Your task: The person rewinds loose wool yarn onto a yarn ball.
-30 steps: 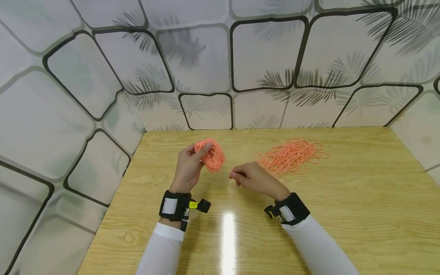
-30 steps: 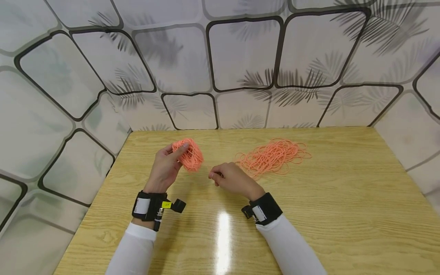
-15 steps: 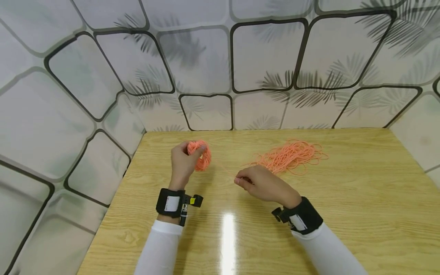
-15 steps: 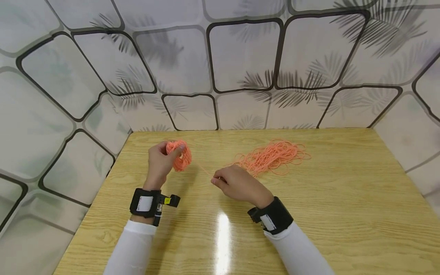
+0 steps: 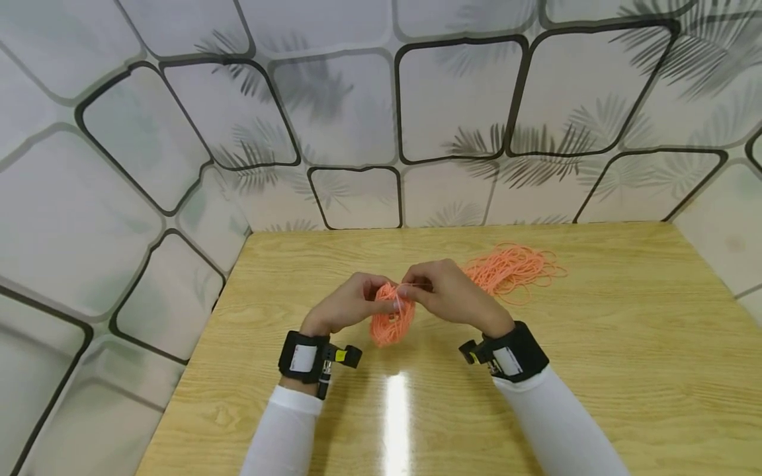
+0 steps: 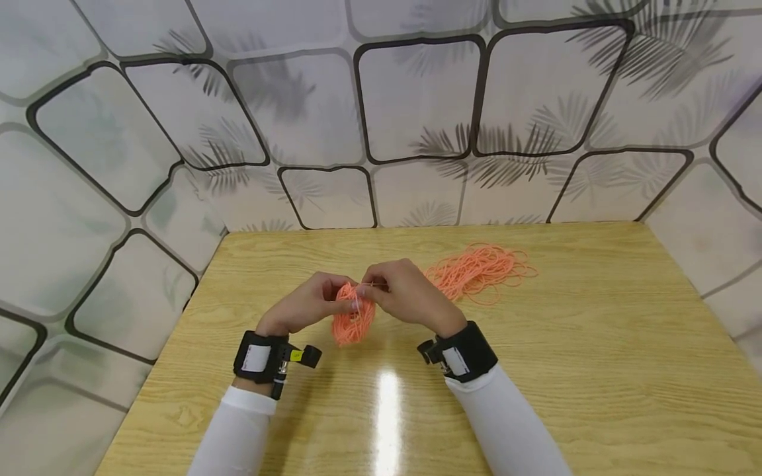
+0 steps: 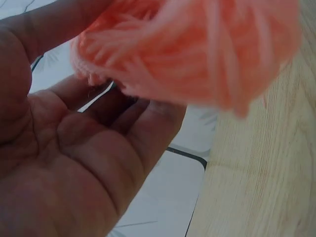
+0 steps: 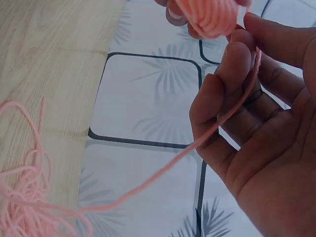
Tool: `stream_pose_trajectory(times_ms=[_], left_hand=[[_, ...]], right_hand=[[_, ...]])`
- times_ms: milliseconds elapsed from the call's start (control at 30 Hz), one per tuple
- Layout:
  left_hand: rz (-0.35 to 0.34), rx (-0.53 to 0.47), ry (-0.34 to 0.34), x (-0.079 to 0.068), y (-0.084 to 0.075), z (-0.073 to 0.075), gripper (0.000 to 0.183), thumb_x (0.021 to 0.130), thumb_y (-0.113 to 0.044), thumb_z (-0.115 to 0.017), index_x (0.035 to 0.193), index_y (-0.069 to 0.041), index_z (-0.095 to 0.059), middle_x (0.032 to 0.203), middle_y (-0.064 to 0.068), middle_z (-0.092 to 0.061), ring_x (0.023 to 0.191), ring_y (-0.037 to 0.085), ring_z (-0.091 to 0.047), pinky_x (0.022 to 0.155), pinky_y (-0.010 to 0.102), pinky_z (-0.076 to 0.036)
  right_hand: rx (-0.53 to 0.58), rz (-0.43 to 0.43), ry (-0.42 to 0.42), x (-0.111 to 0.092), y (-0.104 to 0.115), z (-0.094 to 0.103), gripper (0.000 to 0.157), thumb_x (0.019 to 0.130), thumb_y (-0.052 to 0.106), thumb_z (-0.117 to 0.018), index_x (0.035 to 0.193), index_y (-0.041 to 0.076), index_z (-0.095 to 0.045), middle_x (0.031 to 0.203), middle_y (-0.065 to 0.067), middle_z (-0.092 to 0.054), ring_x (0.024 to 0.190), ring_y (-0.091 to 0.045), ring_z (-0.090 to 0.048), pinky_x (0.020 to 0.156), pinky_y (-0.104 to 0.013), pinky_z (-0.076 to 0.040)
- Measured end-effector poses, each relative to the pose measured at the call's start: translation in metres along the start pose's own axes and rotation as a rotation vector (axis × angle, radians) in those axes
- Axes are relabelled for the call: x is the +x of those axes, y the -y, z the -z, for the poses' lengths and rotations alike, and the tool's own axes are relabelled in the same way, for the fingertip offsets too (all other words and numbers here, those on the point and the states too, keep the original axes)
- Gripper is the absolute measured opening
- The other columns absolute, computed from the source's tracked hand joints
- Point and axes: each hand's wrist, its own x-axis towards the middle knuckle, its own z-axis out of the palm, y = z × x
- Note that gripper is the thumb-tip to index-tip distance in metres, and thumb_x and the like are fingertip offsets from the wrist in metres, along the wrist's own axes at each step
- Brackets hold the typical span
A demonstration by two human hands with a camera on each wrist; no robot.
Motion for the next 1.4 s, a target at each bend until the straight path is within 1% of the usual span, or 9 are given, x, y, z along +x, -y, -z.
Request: stream_pose_trajectory(times_ms=[167,433,533,700,867,1033,1200,1300,1400], left_hand=[[-0.010,-0.031,0.032,0.001,-0.001,-0.004,0.024,0.087,-0.026,-0.063,0.104,-0.008,-0.064,0.085,0.013,-0.064,0.073,0.020,-0.060,0.071,0.038,-0.049],[-0.010,-0.075,0.001,0.001,-0.003,-0.009,0.027,0.088,-0.029,-0.061,0.104,-0.008,-0.064,0.085,0.014,-0.063,0.072,0.018,-0.056,0.067,0.035,-0.047],[-0.020,-0.100,0.016,-0.001,-0.003,-0.009,0.026,0.090,-0.026,-0.058,0.106,-0.006,-0.063,0.084,0.015,-0.061,0.072,0.019,-0.056,0.067,0.036,-0.047],[-0.020,-0.188,0.065,-0.004,-0.007,-0.008,0.029,0.092,-0.024,-0.056,0.112,-0.003,-0.059,0.087,0.016,-0.059,0.076,0.020,-0.056,0.072,0.037,-0.047],[0.000,-0.279,0.067,-0.007,-0.010,-0.008,0.033,0.092,-0.025,-0.056,0.111,0.001,-0.057,0.092,0.012,-0.058,0.084,0.019,-0.055,0.080,0.040,-0.046],[0.033,-0.320,-0.015,-0.005,-0.010,-0.012,0.034,0.091,-0.027,-0.057,0.108,0.002,-0.059,0.090,0.012,-0.059,0.082,0.018,-0.055,0.080,0.039,-0.046],[0.078,-0.264,-0.127,-0.002,-0.013,-0.016,0.033,0.085,-0.027,-0.065,0.107,-0.002,-0.064,0.086,0.015,-0.064,0.073,0.019,-0.060,0.072,0.038,-0.049],[0.067,-0.263,-0.176,-0.004,-0.016,-0.017,0.036,0.082,-0.026,-0.069,0.106,-0.001,-0.063,0.088,0.016,-0.064,0.076,0.022,-0.061,0.072,0.039,-0.049],[0.053,-0.325,-0.264,-0.005,-0.018,-0.017,0.041,0.080,-0.026,-0.070,0.110,0.000,-0.059,0.095,0.017,-0.063,0.084,0.024,-0.061,0.076,0.039,-0.048]], right_hand=[[0.059,0.011,-0.024,0.003,-0.004,0.001,0.013,0.092,0.034,-0.055,0.090,0.025,-0.063,0.070,0.006,-0.057,0.053,-0.011,-0.045,0.050,-0.028,-0.037],[0.145,-0.006,-0.050,0.008,-0.011,-0.001,0.014,0.092,0.033,-0.054,0.090,0.024,-0.065,0.077,0.007,-0.060,0.063,-0.012,-0.052,0.058,-0.030,-0.044],[0.161,-0.025,-0.068,0.007,-0.015,-0.002,0.014,0.092,0.032,-0.055,0.090,0.023,-0.065,0.079,0.006,-0.061,0.065,-0.012,-0.054,0.060,-0.031,-0.045],[0.179,-0.062,-0.073,0.006,-0.020,-0.003,0.014,0.092,0.032,-0.055,0.091,0.023,-0.066,0.082,0.005,-0.062,0.070,-0.015,-0.057,0.062,-0.032,-0.046],[0.178,-0.082,-0.063,0.006,-0.021,-0.003,0.016,0.092,0.036,-0.054,0.090,0.025,-0.065,0.080,0.004,-0.061,0.067,-0.015,-0.055,0.060,-0.032,-0.045],[0.167,-0.081,-0.064,0.006,-0.022,-0.003,0.015,0.092,0.035,-0.055,0.090,0.025,-0.065,0.077,0.004,-0.060,0.063,-0.015,-0.052,0.058,-0.032,-0.044],[0.163,-0.092,-0.056,0.007,-0.022,-0.003,0.015,0.091,0.036,-0.055,0.091,0.025,-0.065,0.075,0.002,-0.059,0.062,-0.015,-0.051,0.057,-0.032,-0.043],[0.184,-0.100,-0.050,0.007,-0.023,-0.003,0.018,0.091,0.038,-0.054,0.090,0.024,-0.065,0.073,-0.003,-0.057,0.060,-0.018,-0.050,0.055,-0.032,-0.042],[0.248,-0.113,-0.042,0.008,-0.027,-0.005,0.021,0.093,0.038,-0.052,0.092,0.021,-0.065,0.072,-0.009,-0.056,0.061,-0.026,-0.050,0.055,-0.033,-0.042]])
